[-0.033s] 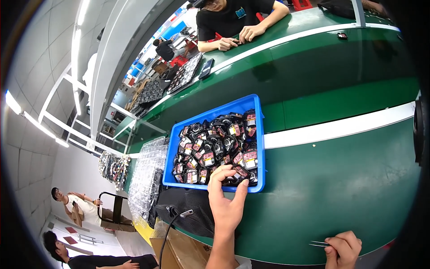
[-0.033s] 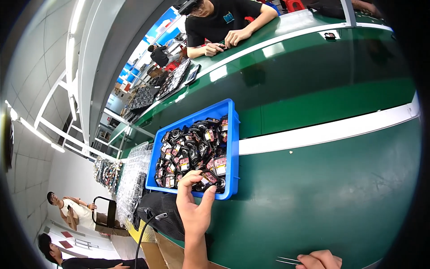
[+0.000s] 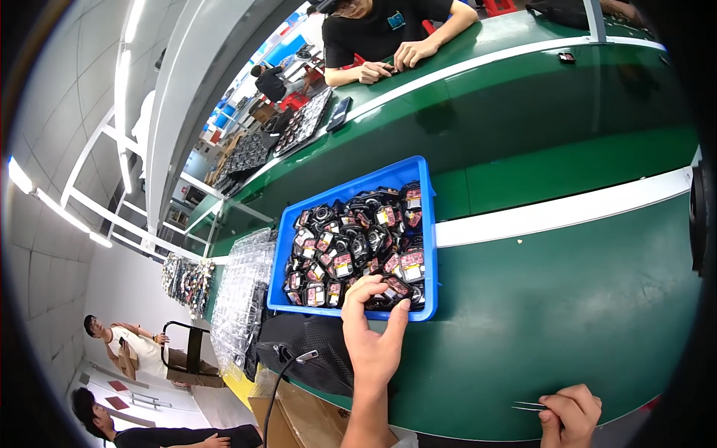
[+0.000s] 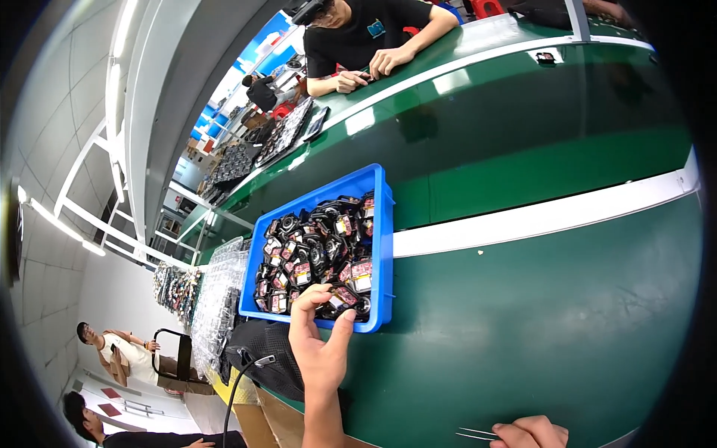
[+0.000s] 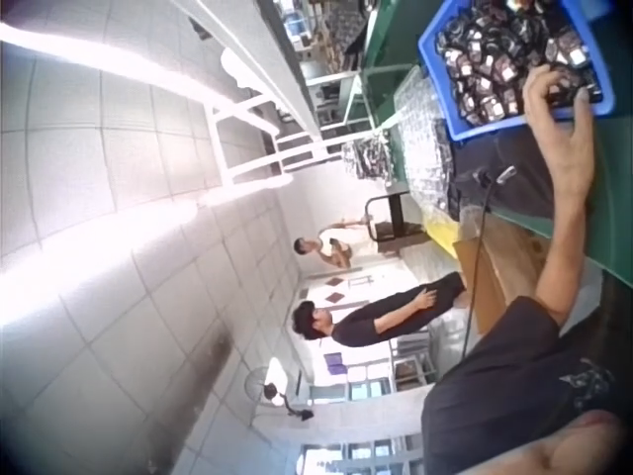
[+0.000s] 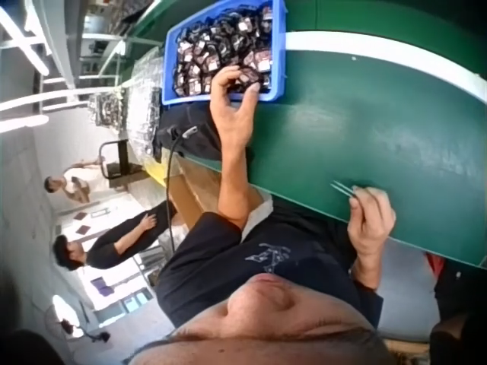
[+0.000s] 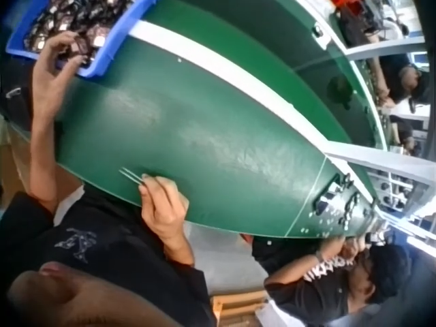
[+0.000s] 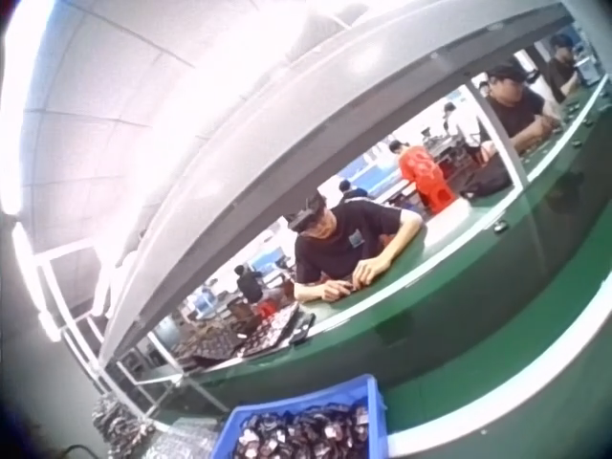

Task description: The person is assembling electronic components, specifically placing small parts into a circuit board casing using tweezers.

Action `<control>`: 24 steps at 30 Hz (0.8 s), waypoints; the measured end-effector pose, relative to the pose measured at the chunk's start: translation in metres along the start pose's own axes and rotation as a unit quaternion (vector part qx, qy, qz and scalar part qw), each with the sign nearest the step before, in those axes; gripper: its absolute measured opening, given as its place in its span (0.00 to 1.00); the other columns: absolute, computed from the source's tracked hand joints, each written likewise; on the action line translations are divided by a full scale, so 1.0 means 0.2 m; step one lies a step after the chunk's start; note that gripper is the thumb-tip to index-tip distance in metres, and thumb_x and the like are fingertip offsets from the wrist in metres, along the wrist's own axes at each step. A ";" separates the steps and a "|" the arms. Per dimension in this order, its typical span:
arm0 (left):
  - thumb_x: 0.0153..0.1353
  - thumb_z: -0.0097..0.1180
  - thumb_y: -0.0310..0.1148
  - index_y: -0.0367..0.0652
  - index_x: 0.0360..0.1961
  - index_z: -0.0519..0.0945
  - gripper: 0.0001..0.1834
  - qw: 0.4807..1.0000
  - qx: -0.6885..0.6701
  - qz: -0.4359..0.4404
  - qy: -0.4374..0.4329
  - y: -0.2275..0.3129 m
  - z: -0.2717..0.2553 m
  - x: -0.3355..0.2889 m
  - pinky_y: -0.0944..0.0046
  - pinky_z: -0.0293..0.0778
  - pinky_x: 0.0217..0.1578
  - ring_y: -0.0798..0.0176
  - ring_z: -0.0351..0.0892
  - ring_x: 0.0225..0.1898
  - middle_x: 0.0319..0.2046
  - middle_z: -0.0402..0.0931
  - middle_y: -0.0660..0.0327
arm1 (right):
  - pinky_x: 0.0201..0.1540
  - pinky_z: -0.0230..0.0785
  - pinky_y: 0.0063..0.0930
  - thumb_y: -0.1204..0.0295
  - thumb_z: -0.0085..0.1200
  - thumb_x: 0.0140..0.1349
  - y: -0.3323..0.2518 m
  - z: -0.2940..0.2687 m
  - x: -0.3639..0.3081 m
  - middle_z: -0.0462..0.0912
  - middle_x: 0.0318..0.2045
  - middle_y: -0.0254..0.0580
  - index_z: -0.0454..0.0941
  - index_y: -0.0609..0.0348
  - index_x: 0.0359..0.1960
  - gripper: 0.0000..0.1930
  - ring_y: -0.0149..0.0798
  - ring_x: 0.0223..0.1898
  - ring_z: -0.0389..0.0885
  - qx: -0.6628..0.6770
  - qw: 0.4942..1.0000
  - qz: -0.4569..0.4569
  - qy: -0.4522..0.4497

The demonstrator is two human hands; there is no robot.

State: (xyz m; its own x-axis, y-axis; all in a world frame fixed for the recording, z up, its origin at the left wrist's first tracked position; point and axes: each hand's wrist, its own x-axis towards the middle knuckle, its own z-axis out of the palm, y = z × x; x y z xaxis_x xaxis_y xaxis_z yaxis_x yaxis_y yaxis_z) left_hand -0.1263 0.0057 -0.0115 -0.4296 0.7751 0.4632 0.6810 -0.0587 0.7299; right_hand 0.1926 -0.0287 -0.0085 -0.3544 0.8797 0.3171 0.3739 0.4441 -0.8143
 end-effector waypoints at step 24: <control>0.62 0.59 0.14 0.31 0.56 0.72 0.21 1.000 -0.003 0.018 -0.004 0.01 0.03 0.00 0.60 0.72 0.56 0.56 0.76 0.49 0.49 0.75 0.50 | 0.24 0.72 0.31 0.72 0.64 0.61 0.05 -0.05 0.01 0.78 0.32 0.41 0.82 0.61 0.38 0.07 0.40 0.25 0.80 0.027 0.999 -0.014 -0.024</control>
State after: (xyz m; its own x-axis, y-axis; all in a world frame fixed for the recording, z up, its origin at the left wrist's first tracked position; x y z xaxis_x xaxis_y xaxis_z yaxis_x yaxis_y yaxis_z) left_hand -0.1224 0.0092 -0.0126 -0.4005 0.7775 0.4848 0.6921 -0.0900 0.7162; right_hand 0.2041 -0.0197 -0.0118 -0.4044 0.8577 0.3176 0.3168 0.4571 -0.8311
